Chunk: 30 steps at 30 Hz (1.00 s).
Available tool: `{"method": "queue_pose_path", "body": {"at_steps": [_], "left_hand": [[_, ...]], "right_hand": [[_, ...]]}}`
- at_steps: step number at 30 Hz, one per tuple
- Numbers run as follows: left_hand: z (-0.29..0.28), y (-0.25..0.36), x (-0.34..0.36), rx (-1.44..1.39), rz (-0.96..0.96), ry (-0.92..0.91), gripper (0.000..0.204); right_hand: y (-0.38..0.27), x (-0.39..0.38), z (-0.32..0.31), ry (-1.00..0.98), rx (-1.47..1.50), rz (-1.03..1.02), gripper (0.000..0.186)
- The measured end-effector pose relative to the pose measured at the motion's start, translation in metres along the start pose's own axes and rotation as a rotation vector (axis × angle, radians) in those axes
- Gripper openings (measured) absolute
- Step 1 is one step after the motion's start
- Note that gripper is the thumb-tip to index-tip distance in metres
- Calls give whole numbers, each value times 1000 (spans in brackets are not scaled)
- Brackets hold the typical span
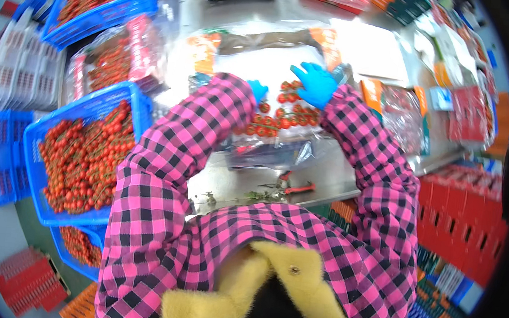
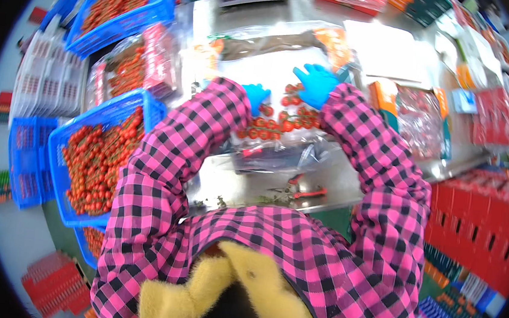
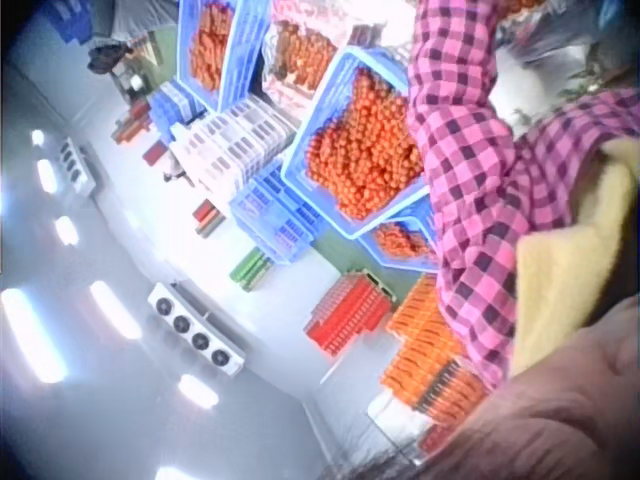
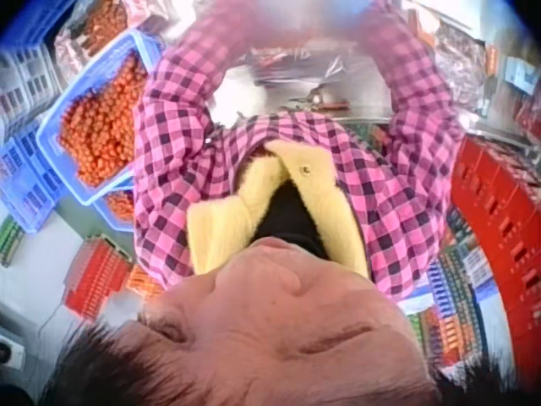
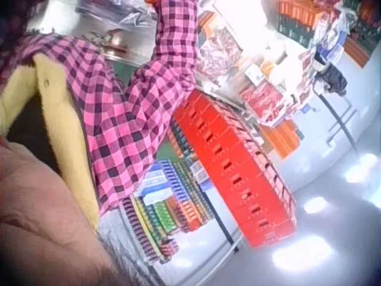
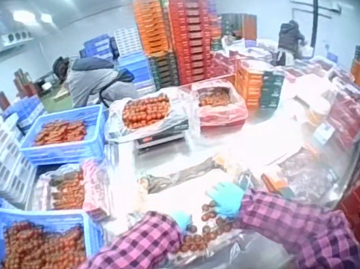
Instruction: The person transfers cherry tomatoes from blue baskets into clear plastic bags on a stainless steel table, then places the filled bags into cardboard boxes. The person wears blue gloves and a pink plaid shirt while working in a warehouse-like area with stacked crates.
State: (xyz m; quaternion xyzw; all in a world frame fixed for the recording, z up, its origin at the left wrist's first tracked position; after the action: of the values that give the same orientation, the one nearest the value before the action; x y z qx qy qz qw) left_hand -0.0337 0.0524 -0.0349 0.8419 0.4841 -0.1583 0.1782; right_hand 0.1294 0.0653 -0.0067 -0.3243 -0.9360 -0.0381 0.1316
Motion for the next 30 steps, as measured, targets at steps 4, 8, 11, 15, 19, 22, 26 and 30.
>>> {"method": "queue_pose_path", "body": {"at_steps": [4, 8, 11, 15, 19, 22, 26, 30], "left_hand": [[-15, 37, -103, -171, 129, 450, 23], [-21, 2, -251, -450, 154, 885, 26], [43, -140, -349, -515, -802, 274, 10], [85, -287, -452, 172, -861, 281, 13], [122, -331, -455, -1, -468, 206, 57], [136, -346, -447, -204, -590, 66, 59], [130, -354, -448, -429, -627, 113, 59], [123, -362, -460, -839, -650, 166, 59]], "right_hand": [[-7, 8, -3, -649, 404, 62, 47], [-52, 79, -65, -551, 46, 91, 47], [-144, 167, -82, -117, 702, -133, 31], [-340, 239, -9, -291, 1100, -564, 27], [-480, 263, 61, -360, 579, -481, 54], [-506, 274, 73, -470, 482, -380, 54], [-457, 287, 60, -417, 978, -123, 26], [-433, 277, 58, -413, 1015, -144, 30]]}}
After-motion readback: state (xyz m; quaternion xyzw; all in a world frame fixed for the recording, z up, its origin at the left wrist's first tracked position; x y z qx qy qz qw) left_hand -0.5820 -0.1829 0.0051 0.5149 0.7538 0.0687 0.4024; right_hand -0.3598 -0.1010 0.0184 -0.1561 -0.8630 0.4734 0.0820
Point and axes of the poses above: each hand's wrist, its own x-axis towards the middle knuckle, its own z-axis out of the palm, y = z × x, the point moved 5 cm from there along x, towards the middle knuckle, and after that the axes turned 11 degrees about -z, right-handed, at the moved point
